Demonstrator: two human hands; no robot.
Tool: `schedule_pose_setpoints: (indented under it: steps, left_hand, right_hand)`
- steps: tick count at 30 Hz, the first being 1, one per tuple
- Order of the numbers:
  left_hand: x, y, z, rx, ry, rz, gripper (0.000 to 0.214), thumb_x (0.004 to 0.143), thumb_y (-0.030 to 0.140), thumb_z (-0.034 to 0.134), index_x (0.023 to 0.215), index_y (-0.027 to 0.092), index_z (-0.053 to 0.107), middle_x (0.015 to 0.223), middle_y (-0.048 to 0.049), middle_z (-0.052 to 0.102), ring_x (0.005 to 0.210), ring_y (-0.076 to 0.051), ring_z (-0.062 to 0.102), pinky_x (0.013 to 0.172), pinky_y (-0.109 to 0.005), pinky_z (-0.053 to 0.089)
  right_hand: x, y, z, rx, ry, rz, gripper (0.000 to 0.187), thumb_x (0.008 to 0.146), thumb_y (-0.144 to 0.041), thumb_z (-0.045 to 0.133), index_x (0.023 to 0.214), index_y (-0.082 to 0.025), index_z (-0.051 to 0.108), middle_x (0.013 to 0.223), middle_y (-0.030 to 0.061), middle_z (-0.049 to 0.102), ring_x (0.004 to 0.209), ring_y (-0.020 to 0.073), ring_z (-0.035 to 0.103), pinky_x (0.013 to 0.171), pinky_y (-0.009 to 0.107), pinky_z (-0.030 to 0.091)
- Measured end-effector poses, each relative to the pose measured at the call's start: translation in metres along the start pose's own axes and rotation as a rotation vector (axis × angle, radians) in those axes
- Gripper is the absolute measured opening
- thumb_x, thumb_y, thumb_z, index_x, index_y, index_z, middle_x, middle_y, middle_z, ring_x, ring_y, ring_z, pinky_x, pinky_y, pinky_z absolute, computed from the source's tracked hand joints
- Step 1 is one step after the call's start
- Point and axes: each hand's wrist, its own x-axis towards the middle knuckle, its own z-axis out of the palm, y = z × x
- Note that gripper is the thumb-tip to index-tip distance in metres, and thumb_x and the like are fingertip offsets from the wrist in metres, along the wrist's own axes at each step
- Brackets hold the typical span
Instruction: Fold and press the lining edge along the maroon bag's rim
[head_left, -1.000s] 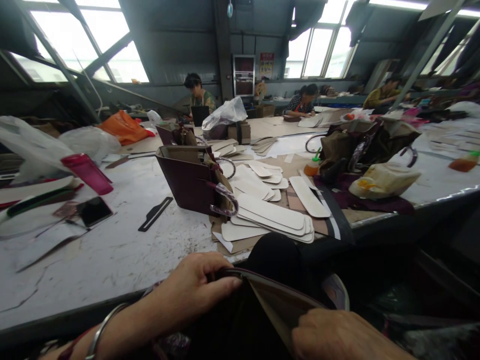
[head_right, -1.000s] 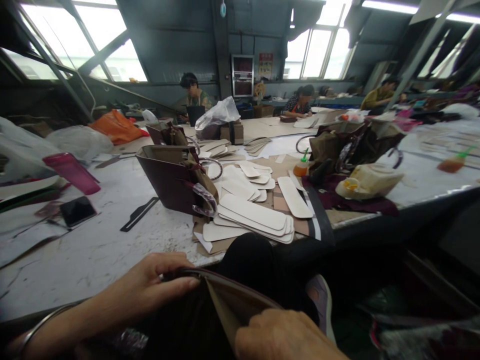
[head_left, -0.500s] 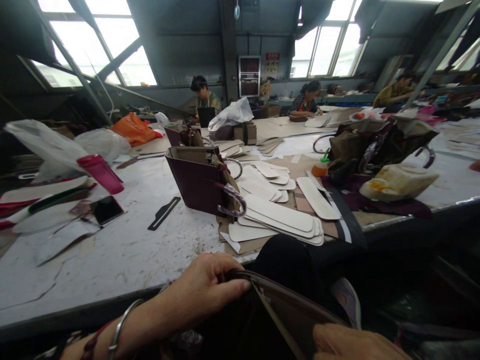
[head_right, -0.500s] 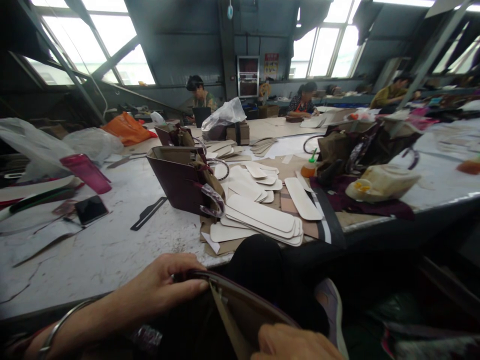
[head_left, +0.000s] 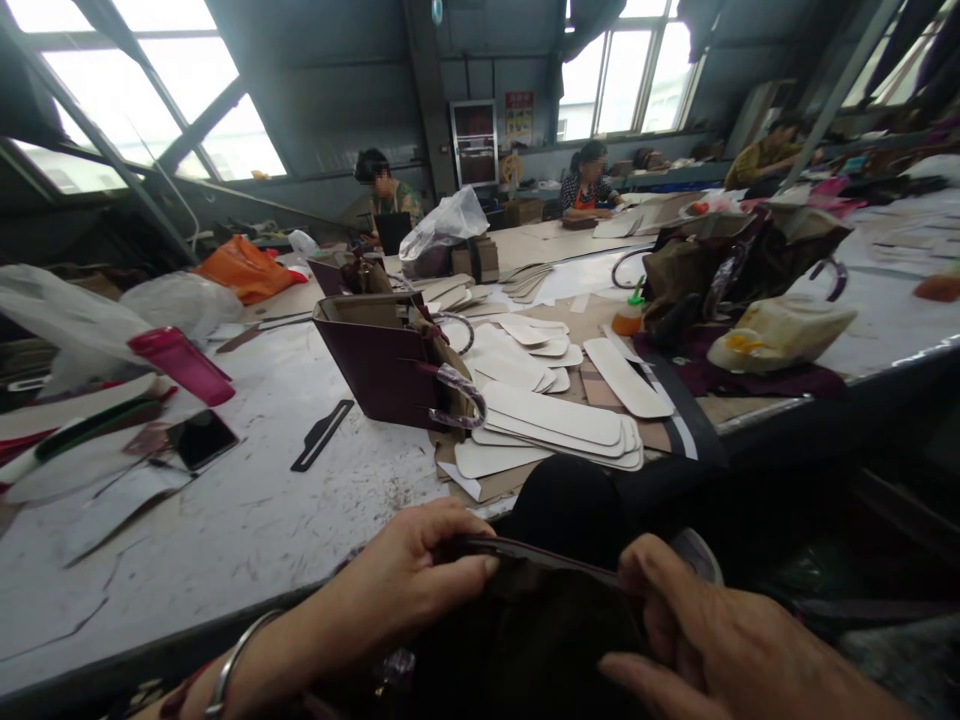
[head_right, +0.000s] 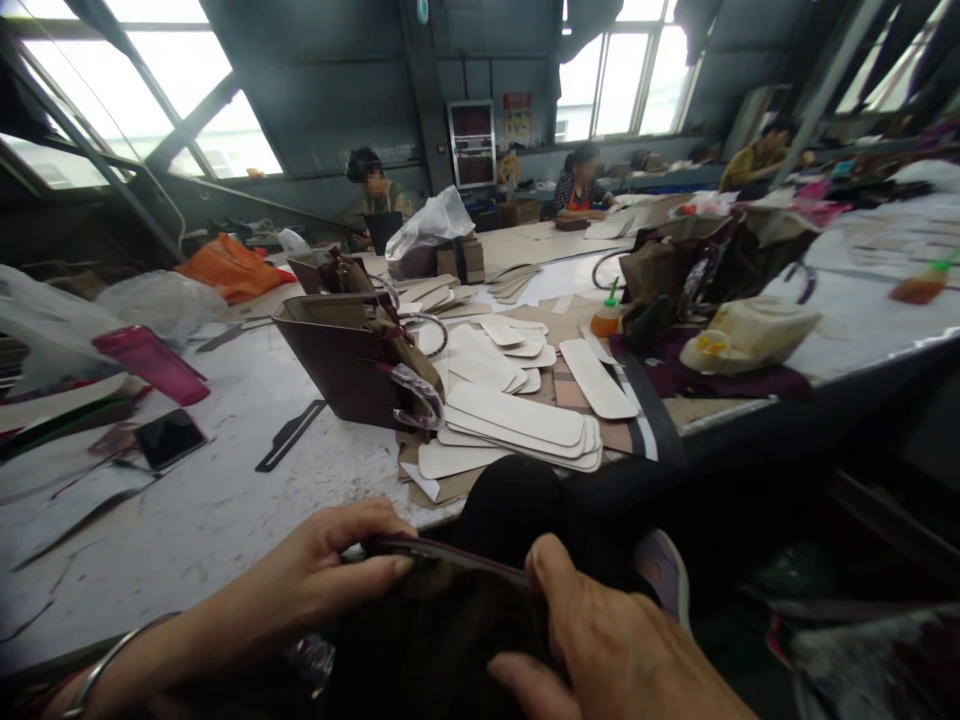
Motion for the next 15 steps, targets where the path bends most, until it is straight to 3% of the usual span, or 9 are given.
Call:
schedule_pose_setpoints:
  steps: [3,7,10,15]
  left_hand:
    - [0.0,0.0,0.0,0.0,-0.001,0.015,0.014,0.076,0.028,0.053,0.076,0.015,0.06,0.078,0.0,0.052,0.075,-0.013,0.05,0.068,-0.022,0.039]
    - [-0.001,-0.003,-0.002,-0.001,-0.036,-0.002,0.017,0.077,0.032,0.055,0.082,0.017,0.063,0.079,0.0003,0.054,0.076,-0.013,0.05,0.068,-0.021,0.038]
    - [0.0,-0.003,-0.004,-0.019,-0.08,0.029,0.019,0.079,0.033,0.054,0.093,0.023,0.063,0.085,0.001,0.057,0.081,-0.013,0.052,0.073,-0.021,0.038]
    - [0.006,-0.003,-0.006,0.031,-0.116,0.055,0.021,0.082,0.033,0.049,0.095,0.023,0.063,0.086,0.0011,0.058,0.081,-0.013,0.052,0.073,-0.021,0.039]
  right_hand:
    - [0.004,-0.001,0.003,-0.096,0.01,0.032,0.013,0.08,-0.026,0.05,0.089,-0.024,0.041,0.056,-0.0046,0.061,0.047,0.014,0.061,0.04,0.019,0.039]
    - [0.01,-0.005,0.001,-0.22,0.088,-0.115,0.007,0.079,-0.019,0.047,0.082,-0.025,0.044,0.06,-0.0047,0.062,0.045,0.0152,0.06,0.038,0.022,0.031]
    - [0.013,-0.007,0.0,-0.244,0.111,-0.132,0.008,0.077,-0.018,0.049,0.08,-0.025,0.046,0.058,-0.0051,0.061,0.043,0.0156,0.059,0.037,0.025,0.028]
    - [0.015,-0.004,0.003,-0.2,0.049,-0.119,0.011,0.08,-0.019,0.042,0.074,-0.026,0.048,0.057,-0.0044,0.062,0.041,0.0146,0.058,0.037,0.024,0.026]
